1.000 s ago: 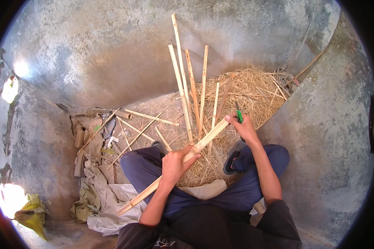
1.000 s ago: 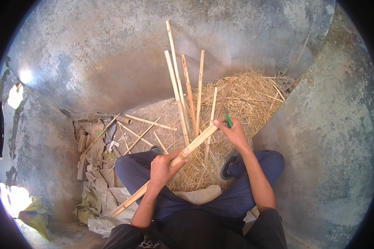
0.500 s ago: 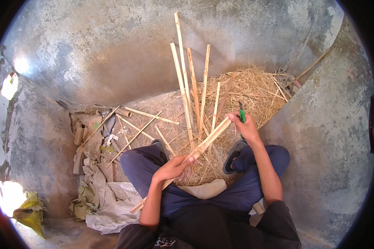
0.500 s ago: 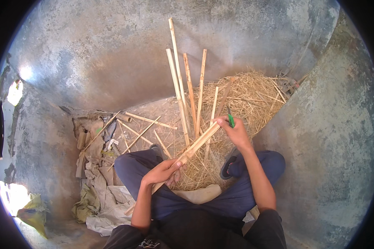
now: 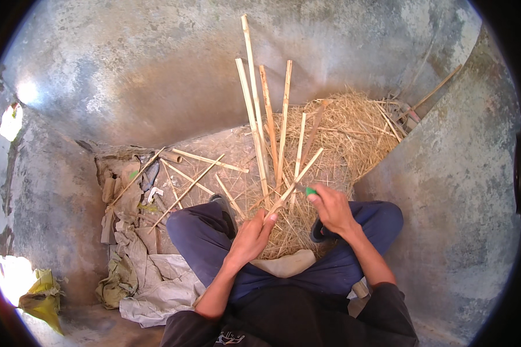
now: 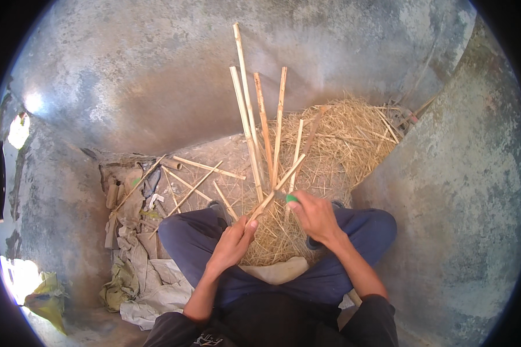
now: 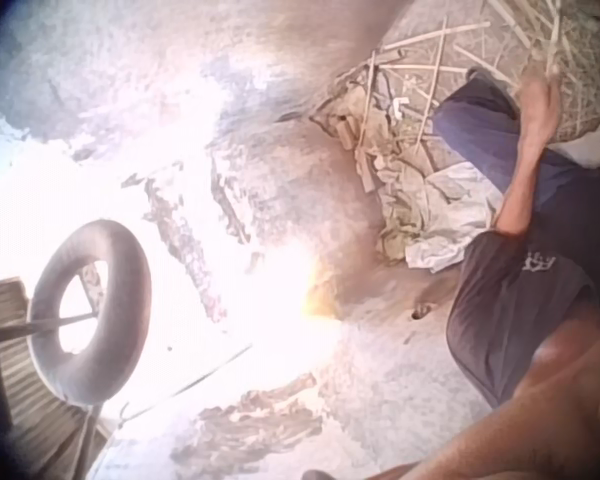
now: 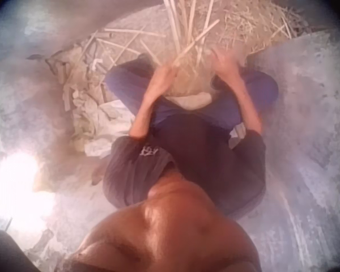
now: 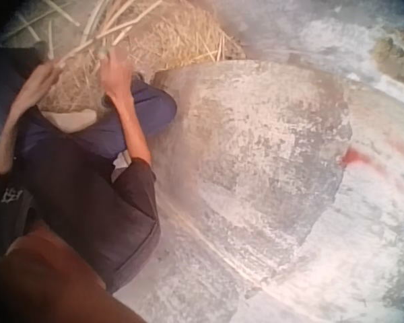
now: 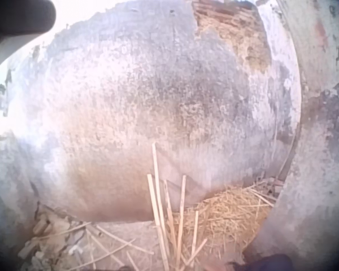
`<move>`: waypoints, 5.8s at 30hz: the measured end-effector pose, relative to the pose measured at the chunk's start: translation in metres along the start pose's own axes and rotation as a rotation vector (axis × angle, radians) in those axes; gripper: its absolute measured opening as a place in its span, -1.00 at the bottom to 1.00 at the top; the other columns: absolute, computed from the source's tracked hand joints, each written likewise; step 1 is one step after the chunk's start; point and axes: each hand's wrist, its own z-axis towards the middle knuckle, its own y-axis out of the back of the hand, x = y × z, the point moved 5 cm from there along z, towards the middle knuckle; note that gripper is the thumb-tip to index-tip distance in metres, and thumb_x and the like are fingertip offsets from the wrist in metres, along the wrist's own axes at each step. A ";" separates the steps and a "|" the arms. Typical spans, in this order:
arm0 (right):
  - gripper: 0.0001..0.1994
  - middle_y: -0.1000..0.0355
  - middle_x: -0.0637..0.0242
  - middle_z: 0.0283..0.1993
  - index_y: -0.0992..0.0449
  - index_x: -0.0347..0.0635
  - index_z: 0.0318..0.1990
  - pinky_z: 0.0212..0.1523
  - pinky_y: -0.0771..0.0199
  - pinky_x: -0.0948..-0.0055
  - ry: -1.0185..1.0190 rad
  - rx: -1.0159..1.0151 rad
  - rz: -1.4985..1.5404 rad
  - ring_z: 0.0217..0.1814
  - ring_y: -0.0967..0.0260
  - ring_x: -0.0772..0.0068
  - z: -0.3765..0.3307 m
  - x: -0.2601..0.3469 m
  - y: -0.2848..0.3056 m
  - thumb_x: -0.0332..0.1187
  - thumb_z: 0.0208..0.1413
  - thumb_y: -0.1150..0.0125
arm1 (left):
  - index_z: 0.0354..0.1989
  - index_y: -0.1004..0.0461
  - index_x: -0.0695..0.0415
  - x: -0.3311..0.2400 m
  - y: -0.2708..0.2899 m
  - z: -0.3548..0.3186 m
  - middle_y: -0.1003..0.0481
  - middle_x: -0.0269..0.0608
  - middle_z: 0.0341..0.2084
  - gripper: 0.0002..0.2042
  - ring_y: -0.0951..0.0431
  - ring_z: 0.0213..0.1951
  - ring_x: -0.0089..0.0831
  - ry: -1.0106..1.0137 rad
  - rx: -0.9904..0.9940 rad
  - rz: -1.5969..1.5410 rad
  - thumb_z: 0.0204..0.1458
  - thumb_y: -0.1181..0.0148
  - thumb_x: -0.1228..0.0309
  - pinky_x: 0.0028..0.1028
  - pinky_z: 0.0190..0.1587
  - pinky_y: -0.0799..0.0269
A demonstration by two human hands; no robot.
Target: The person strips pieces of bamboo using a small green knife, holding the bamboo strips over a pile of dry grass and debris while seated.
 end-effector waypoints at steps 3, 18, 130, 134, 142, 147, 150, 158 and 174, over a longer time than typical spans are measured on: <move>-0.67 -0.55 0.11 -0.30 -0.57 -0.18 -0.03 -0.36 -0.52 0.05 0.055 0.013 -0.048 -0.34 -0.58 -0.11 -0.007 0.010 -0.010 -0.07 0.51 -0.14 | -0.19 -0.37 0.28 -0.010 -0.002 0.001 -0.48 0.20 -0.61 -0.61 -0.57 -0.46 0.28 0.020 -0.034 -0.019 0.56 0.01 0.14 0.06 -0.34 -0.37; -0.73 -0.66 0.18 -0.22 -0.64 -0.22 -0.04 -0.42 -0.57 0.15 0.108 -0.039 -0.119 -0.37 -0.64 -0.02 -0.006 0.027 -0.015 -0.18 0.37 -0.36 | -0.10 -0.48 0.32 -0.022 -0.006 0.002 -0.46 0.23 -0.52 -0.63 -0.57 -0.37 0.29 -0.045 -0.076 -0.017 0.56 0.04 0.20 -0.03 -0.27 -0.41; -0.72 -0.65 0.01 -0.28 -0.65 -0.17 -0.05 -0.36 -0.58 0.03 -0.150 -0.192 -0.246 -0.38 -0.63 -0.09 0.025 -0.035 0.043 -0.13 0.48 -0.20 | -0.45 -0.38 0.27 0.070 0.016 -0.033 -0.31 -0.27 -0.65 -0.37 -0.33 -0.51 -0.48 0.211 0.083 -0.161 0.56 0.12 -0.05 -0.30 -0.37 -0.32; -0.72 -0.59 0.06 -0.33 -0.60 -0.21 -0.10 -0.42 -0.51 0.05 0.037 -0.009 -0.134 -0.40 -0.59 -0.07 0.004 0.006 -0.011 -0.15 0.46 -0.24 | -0.34 -0.43 0.28 0.045 0.005 -0.014 -0.39 -0.13 -0.61 -0.41 -0.44 -0.49 -0.25 0.156 0.080 -0.100 0.56 0.13 -0.03 -0.18 -0.30 -0.38; -0.75 -0.60 0.09 -0.31 -0.61 -0.19 -0.08 -0.40 -0.54 0.06 0.022 0.039 -0.102 -0.37 -0.60 -0.12 -0.009 0.016 -0.037 -0.17 0.42 -0.28 | -0.11 -0.51 0.28 0.006 0.003 -0.012 -0.57 0.26 -0.46 -0.51 -0.62 -0.28 0.29 0.106 -0.019 0.100 0.58 0.19 0.09 0.06 -0.16 -0.45; -0.74 -0.63 0.11 -0.28 -0.62 -0.18 -0.07 -0.42 -0.57 0.07 0.043 0.041 -0.061 -0.36 -0.62 -0.07 -0.008 0.025 -0.037 -0.16 0.41 -0.30 | -0.16 -0.47 0.26 -0.001 -0.006 -0.011 -0.59 0.30 -0.47 -0.57 -0.62 -0.31 0.37 0.033 -0.138 0.238 0.57 0.13 0.13 0.18 -0.21 -0.45; -0.75 -0.64 0.13 -0.29 -0.63 -0.17 -0.08 -0.43 -0.56 0.09 0.043 0.005 -0.064 -0.37 -0.62 -0.05 -0.006 0.020 -0.034 -0.16 0.40 -0.31 | -0.19 -0.44 0.24 -0.006 -0.007 -0.014 -0.59 0.31 -0.48 -0.60 -0.62 -0.32 0.38 0.019 -0.180 0.288 0.56 0.10 0.14 0.23 -0.25 -0.45; -0.74 -0.64 0.09 -0.31 -0.63 -0.16 -0.10 -0.47 -0.58 0.09 0.026 0.026 -0.207 -0.43 -0.62 -0.02 -0.005 0.008 -0.022 -0.14 0.43 -0.26 | -0.18 -0.39 0.22 -0.005 -0.012 -0.017 -0.57 0.30 -0.51 -0.65 -0.59 -0.39 0.42 0.014 -0.188 0.355 0.54 0.05 0.16 0.25 -0.32 -0.43; -0.75 -0.59 0.06 -0.37 -0.61 -0.15 -0.09 -0.39 -0.52 0.06 -0.038 -0.062 -0.123 -0.39 -0.60 -0.07 -0.002 -0.006 0.006 -0.15 0.46 -0.22 | -0.15 -0.50 0.23 -0.004 0.006 -0.013 -0.55 0.23 -0.52 -0.62 -0.61 -0.34 0.32 0.029 -0.157 0.229 0.48 -0.10 0.08 0.11 -0.29 -0.44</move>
